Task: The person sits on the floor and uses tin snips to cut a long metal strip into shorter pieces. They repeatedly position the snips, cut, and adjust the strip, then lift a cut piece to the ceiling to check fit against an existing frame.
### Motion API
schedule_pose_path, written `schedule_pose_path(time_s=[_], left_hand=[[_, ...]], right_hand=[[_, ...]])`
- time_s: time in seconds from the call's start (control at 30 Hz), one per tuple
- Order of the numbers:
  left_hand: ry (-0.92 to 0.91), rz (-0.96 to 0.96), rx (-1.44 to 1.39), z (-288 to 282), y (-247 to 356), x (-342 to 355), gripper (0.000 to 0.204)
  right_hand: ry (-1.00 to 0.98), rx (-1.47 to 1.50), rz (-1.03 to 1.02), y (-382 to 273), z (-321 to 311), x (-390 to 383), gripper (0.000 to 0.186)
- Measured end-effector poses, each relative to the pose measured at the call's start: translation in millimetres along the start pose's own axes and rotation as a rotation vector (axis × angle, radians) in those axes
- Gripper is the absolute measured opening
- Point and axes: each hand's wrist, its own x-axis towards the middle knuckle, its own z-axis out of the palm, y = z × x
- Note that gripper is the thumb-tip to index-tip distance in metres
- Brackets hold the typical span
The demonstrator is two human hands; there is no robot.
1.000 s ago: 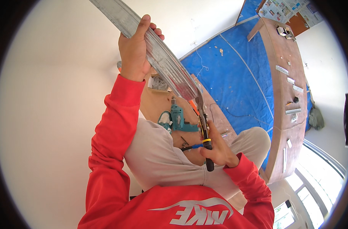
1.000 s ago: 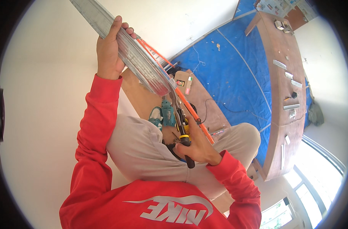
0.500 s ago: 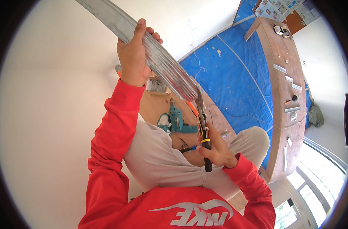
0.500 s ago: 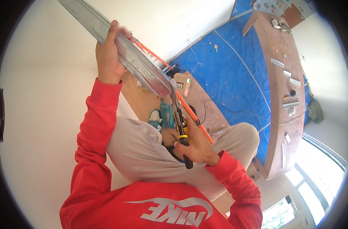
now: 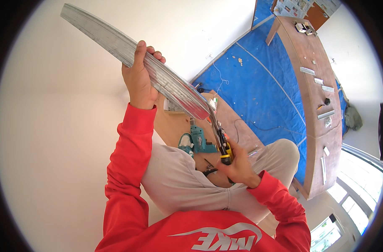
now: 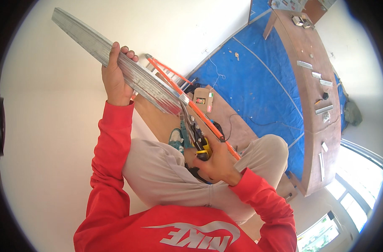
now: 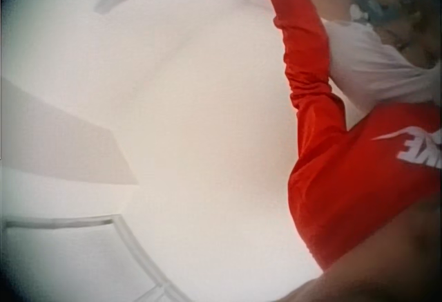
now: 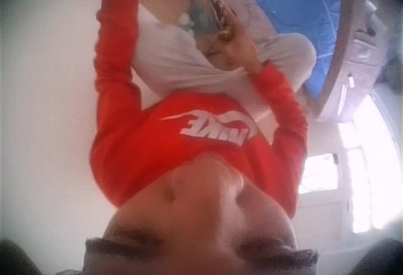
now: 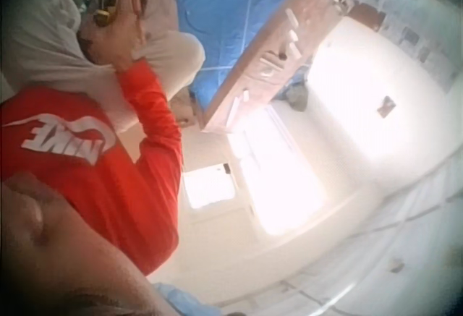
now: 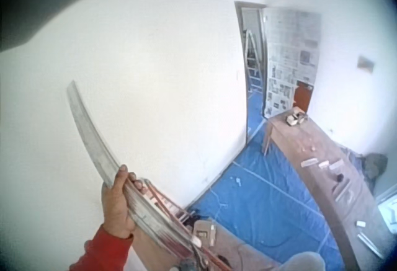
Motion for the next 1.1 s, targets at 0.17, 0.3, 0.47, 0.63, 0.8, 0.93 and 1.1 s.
schedule_pose_path(time_s=[0.17, 0.3, 0.47, 0.63, 0.8, 0.93, 1.1], left_hand=[[0.039, 0.069, 0.138, 2.5, 2.7, -1.0, 0.025], [-0.021, 0.157, 0.251, 6.2, 6.1, -3.3, 0.023], [-0.136, 0.290, 0.410, 7.2, 19.1, -2.0, 0.025], [-0.334, 0.041, 0.369, 0.3, 22.0, -4.8, 0.031], [-0.429, -0.177, 0.242, -4.9, 13.3, -4.2, 0.032], [-0.470, -0.195, 0.203, -7.4, 11.8, -1.4, 0.029], [-0.426, -0.087, 0.337, -6.5, 8.0, -3.3, 0.026]], right_hand=[[0.178, -0.276, -0.018, -2.6, -3.3, 7.9, 0.046], [0.320, -0.590, -0.158, -5.0, -12.0, 11.2, 0.054], [0.224, -0.692, -0.101, -13.0, -23.5, 6.5, 0.060], [0.017, -0.334, 0.043, -20.7, -43.9, 5.0, 0.063], [-0.184, -0.291, 0.111, -27.5, -61.7, -1.9, 0.074], [-0.399, -0.239, 0.104, -28.3, -59.6, -3.6, 0.080], [-0.008, -0.218, -0.455, -9.8, -31.9, -10.8, 0.075]])
